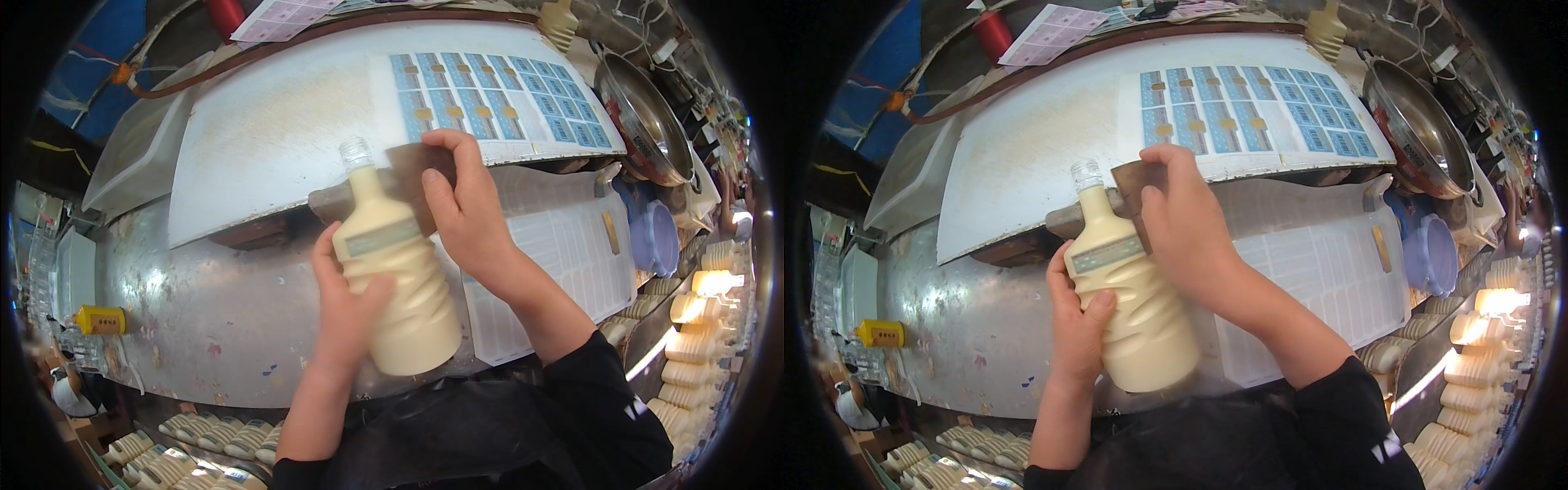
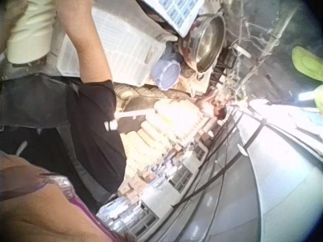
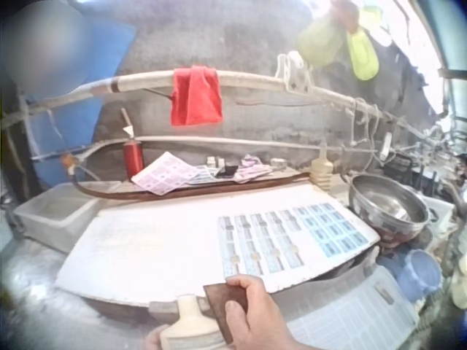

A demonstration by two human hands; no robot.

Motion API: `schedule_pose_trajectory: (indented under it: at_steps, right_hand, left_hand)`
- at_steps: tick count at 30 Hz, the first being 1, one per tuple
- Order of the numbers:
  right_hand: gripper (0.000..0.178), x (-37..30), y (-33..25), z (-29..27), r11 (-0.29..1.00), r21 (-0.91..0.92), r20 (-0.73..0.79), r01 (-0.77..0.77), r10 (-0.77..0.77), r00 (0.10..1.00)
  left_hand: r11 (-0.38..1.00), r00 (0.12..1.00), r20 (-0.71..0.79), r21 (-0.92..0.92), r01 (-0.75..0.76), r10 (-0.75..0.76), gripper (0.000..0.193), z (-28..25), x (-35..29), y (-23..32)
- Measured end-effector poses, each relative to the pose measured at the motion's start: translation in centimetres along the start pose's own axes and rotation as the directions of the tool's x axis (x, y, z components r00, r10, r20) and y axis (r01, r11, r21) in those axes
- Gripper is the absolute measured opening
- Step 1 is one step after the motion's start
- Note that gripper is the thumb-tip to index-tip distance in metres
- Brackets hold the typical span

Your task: The person applies adhesive labels to cream-colored plastic bottles. They peel labels from a sheet, position them on the bottle body, and smooth them with a small tool. Finished bottles are placed on a nearby tray.

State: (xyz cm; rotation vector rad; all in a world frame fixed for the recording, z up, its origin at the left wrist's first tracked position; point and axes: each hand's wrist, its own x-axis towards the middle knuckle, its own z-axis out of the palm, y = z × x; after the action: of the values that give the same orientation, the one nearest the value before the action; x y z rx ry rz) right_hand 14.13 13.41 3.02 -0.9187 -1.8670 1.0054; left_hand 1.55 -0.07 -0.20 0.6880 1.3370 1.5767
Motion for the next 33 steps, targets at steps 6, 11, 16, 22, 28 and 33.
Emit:
schedule_pose_trajectory:
  at_steps: [6, 11, 16, 22, 28, 33]
  right_hand:
    - [0.033, 0.1, -4.3, 2.7, 0.972, -0.199, 0.073, 0.125, -0.113, 0.991]
    - [0.038, -0.1, -5.6, 3.8, 0.921, -0.34, 0.185, 0.192, -0.135, 0.973]
    - [0.028, 0.0, -6.1, 4.2, 0.916, -0.365, 0.186, 0.167, -0.105, 0.977]
    - [0.037, 0.1, -6.4, 4.3, 0.85, -0.501, 0.231, 0.162, -0.049, 0.972]
    - [0.035, 0.0, -5.9, 3.8, 0.878, -0.429, 0.191, 0.213, -0.142, 0.971]
    - [0.035, 0.4, -5.4, 3.2, 0.902, -0.428, 0.135, 0.053, 0.006, 0.991]
  left_hand:
    - [0.959, 0.994, -0.08, 0.278, -0.055, 0.08, 0.086, 1.3, -0.5, 0.0]
    - [0.89, 0.985, -0.047, 0.437, -0.13, 0.167, 0.087, 0.9, -0.4, -0.4]
    - [0.845, 0.968, -0.061, 0.503, -0.179, 0.241, 0.085, 1.5, -0.8, 0.0]
    - [0.864, 0.972, -0.019, 0.463, -0.198, 0.233, 0.084, 0.9, -0.6, -0.2]
    - [0.853, 0.975, -0.039, 0.493, -0.174, 0.221, 0.084, 1.1, -0.6, 0.2]
    - [0.885, 0.975, -0.091, 0.443, -0.144, 0.205, 0.078, 0.7, 0.1, -0.6]
